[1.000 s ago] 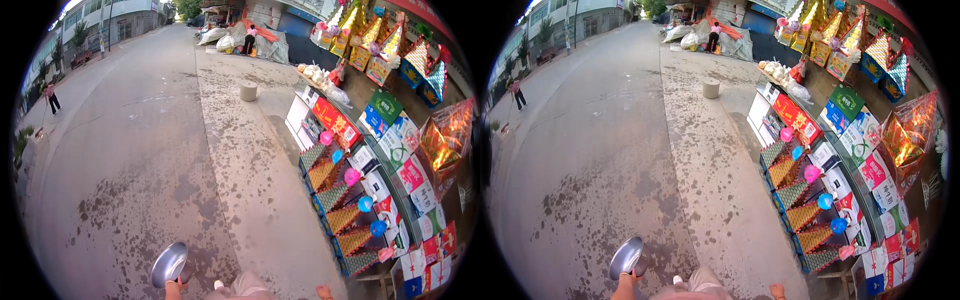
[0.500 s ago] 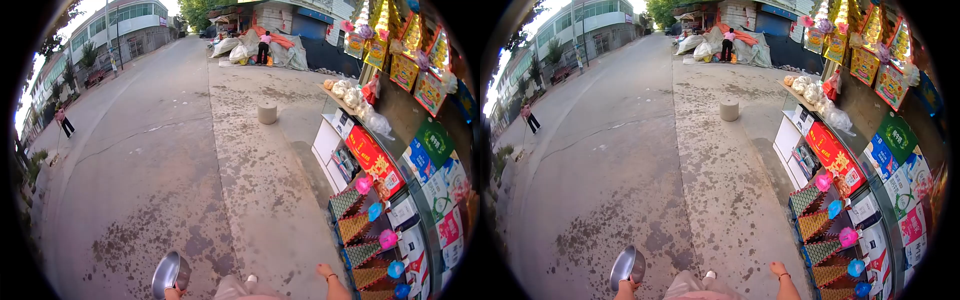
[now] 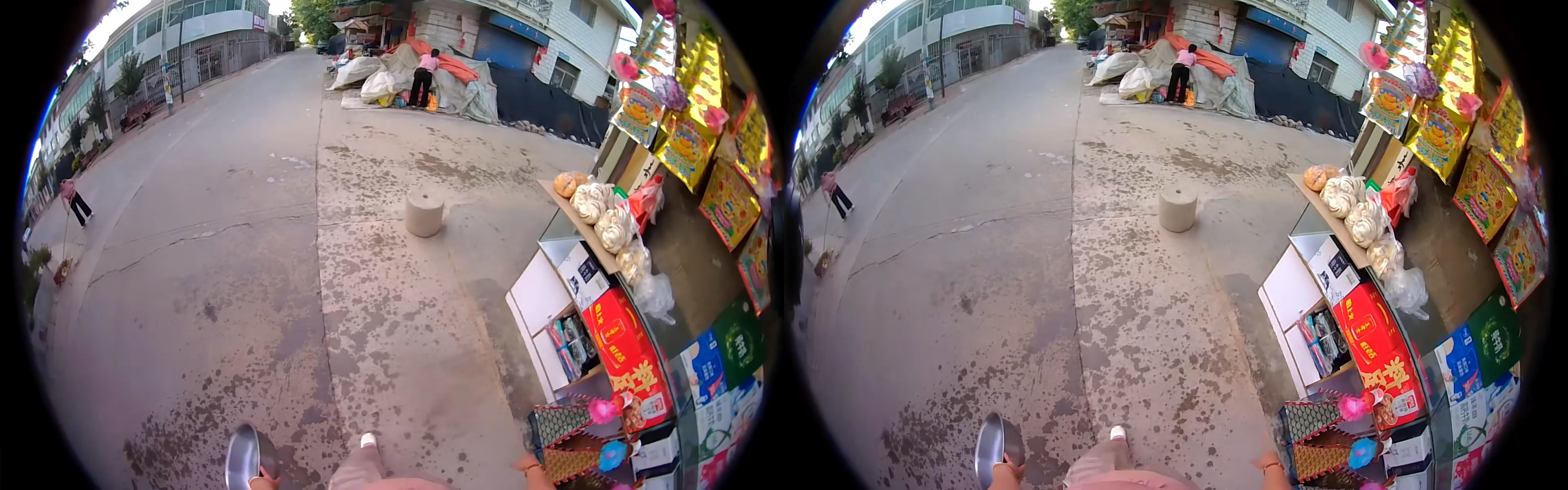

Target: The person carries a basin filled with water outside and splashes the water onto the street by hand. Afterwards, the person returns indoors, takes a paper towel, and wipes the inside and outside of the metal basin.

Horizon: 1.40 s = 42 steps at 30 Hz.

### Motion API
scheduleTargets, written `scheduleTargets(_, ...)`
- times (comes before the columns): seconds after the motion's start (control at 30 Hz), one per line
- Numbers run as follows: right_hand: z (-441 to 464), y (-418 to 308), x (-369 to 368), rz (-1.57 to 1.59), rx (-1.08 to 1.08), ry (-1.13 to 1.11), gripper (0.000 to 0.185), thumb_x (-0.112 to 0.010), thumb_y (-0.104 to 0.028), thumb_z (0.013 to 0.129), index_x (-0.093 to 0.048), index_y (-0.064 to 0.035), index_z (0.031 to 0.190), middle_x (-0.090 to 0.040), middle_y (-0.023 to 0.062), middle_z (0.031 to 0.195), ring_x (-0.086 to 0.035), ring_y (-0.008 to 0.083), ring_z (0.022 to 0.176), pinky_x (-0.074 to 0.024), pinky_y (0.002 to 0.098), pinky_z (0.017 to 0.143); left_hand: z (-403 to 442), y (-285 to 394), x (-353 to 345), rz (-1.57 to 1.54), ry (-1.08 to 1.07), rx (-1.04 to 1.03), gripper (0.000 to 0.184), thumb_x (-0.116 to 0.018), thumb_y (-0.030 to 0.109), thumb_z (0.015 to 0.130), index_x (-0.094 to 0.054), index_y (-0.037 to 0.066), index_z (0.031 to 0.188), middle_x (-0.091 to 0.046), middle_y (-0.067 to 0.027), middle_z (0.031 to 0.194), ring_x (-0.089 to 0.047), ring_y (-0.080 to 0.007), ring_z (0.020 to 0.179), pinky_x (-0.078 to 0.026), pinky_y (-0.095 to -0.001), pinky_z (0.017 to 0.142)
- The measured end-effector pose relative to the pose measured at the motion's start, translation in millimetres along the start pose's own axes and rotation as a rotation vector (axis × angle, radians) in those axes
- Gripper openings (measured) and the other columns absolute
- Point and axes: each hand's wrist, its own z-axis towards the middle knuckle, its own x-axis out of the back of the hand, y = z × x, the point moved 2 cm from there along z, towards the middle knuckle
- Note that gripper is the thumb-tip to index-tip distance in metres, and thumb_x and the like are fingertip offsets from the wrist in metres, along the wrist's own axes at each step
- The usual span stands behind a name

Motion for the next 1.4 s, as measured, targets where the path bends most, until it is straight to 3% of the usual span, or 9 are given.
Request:
scheduleTargets(0.2, 43, -36, 12, 1.344, -0.228, -0.234, 0.039, -0.048, -0.037, 0.084, -0.051, -0.0166, 0.117, -0.057, 0.0167, 0.107, -0.058, 0.0295, 0.086, -0.0480, 0.0403, 0.070, -64, -267, -49, 0.041, 0.237, 0.050, 0.069, -0.064, 0.036, 0.071, -0.033, 0.016, 0.129, -0.020, -0.0125, 0.136, -0.017, -0.0438, 0.123, -0.058, -0.0462, 0.055)
scheduleTargets(0.37, 142, -87, 145, 1.160, -0.082, -0.309, 0.020, -0.048, -0.017, 0.084, -0.053, -0.0026, 0.097, -0.059, 0.0098, 0.082, -0.059, 0.0218, 0.072, -0.0496, 0.0338, 0.060, -44, -454, -118, 0.893, -0.391, -0.095, 0.040, -0.047, 0.012, 0.081, -0.041, 0.001, 0.119, -0.020, -0.0251, 0.131, -0.013, -0.0539, 0.119, -0.056, -0.0376, 0.072)
scheduleTargets(0.47, 248, -112, 243, 1.334, -0.189, -0.307, 0.019, -0.046, -0.016, 0.086, -0.052, -0.0032, 0.099, -0.059, 0.0080, 0.081, -0.059, 0.0191, 0.068, -0.0486, 0.0294, 0.056, -100, -553, -138, 1.070, -0.655, -0.193, 0.033, -0.045, 0.008, 0.079, -0.042, -0.007, 0.108, -0.042, -0.0236, 0.113, -0.043, -0.0453, 0.100, -0.052, -0.0428, 0.079)
scheduleTargets(0.8, 479, -141, 711, 1.425, 0.256, 0.124, 0.022, -0.046, -0.019, 0.089, -0.052, -0.0018, 0.101, -0.059, 0.0078, 0.088, -0.059, 0.0145, 0.072, -0.0481, 0.0238, 0.061, -229, -852, -220, 1.306, -0.848, -0.322, 0.020, -0.047, 0.011, 0.076, -0.051, -0.001, 0.091, -0.058, -0.0118, 0.083, -0.059, -0.0241, 0.072, -0.055, -0.0327, 0.054)
scheduleTargets(0.97, 552, -122, 773, 2.170, 0.088, 0.041, 0.028, -0.048, -0.023, 0.088, -0.052, 0.0002, 0.103, -0.059, 0.0131, 0.094, -0.060, 0.0229, 0.081, -0.0489, 0.0298, 0.071, -231, -1035, -281, 1.369, -0.919, -0.147, 0.023, -0.046, 0.007, 0.072, -0.049, -0.006, 0.091, -0.057, -0.0162, 0.091, -0.058, -0.0275, 0.084, -0.054, -0.0400, 0.073)
scheduleTargets(1.03, 596, -93, 706, 2.171, -0.261, 0.124, 0.035, -0.046, -0.028, 0.087, -0.051, -0.0007, 0.109, -0.058, 0.0157, 0.099, -0.059, 0.0294, 0.085, -0.0477, 0.0368, 0.075, -233, -1121, -301, 1.485, -1.003, -0.165, 0.024, -0.049, 0.009, 0.070, -0.051, -0.001, 0.092, -0.058, -0.0111, 0.088, -0.059, -0.0254, 0.081, -0.054, -0.0374, 0.071)
scheduleTargets(1.1, 565, -104, 727, 0.351, -0.432, 0.001, 0.041, -0.049, -0.032, 0.080, -0.056, -0.0035, 0.108, -0.051, 0.0204, 0.113, -0.047, 0.0331, 0.108, -0.0314, 0.0539, 0.091, -254, -1225, -308, 1.573, -0.988, -0.148, 0.021, -0.050, 0.011, 0.071, -0.052, 0.003, 0.090, -0.059, -0.0072, 0.087, -0.059, -0.0214, 0.078, -0.054, -0.0336, 0.066)
scheduleTargets(1.13, 583, -96, 688, 0.199, -0.271, 0.141, 0.039, -0.052, -0.033, 0.077, -0.059, -0.0045, 0.103, -0.048, 0.0203, 0.117, -0.039, 0.0319, 0.115, -0.0243, 0.0577, 0.094, -268, -1276, -305, 1.615, -0.985, -0.104, 0.020, -0.050, 0.011, 0.071, -0.053, 0.004, 0.089, -0.059, -0.0065, 0.087, -0.059, -0.0202, 0.078, -0.053, -0.0324, 0.064)
scheduleTargets(1.4, 773, -99, 819, 0.985, -0.526, 0.038, 0.034, -0.052, -0.030, 0.072, -0.062, -0.0019, 0.089, -0.060, 0.0205, 0.093, -0.056, 0.0373, 0.088, -0.0451, 0.0419, 0.075, -346, -1671, -246, 1.889, -1.038, -0.004, 0.022, -0.051, 0.012, 0.068, -0.053, 0.004, 0.089, -0.058, -0.0096, 0.090, -0.058, -0.0245, 0.084, -0.053, -0.0397, 0.073)
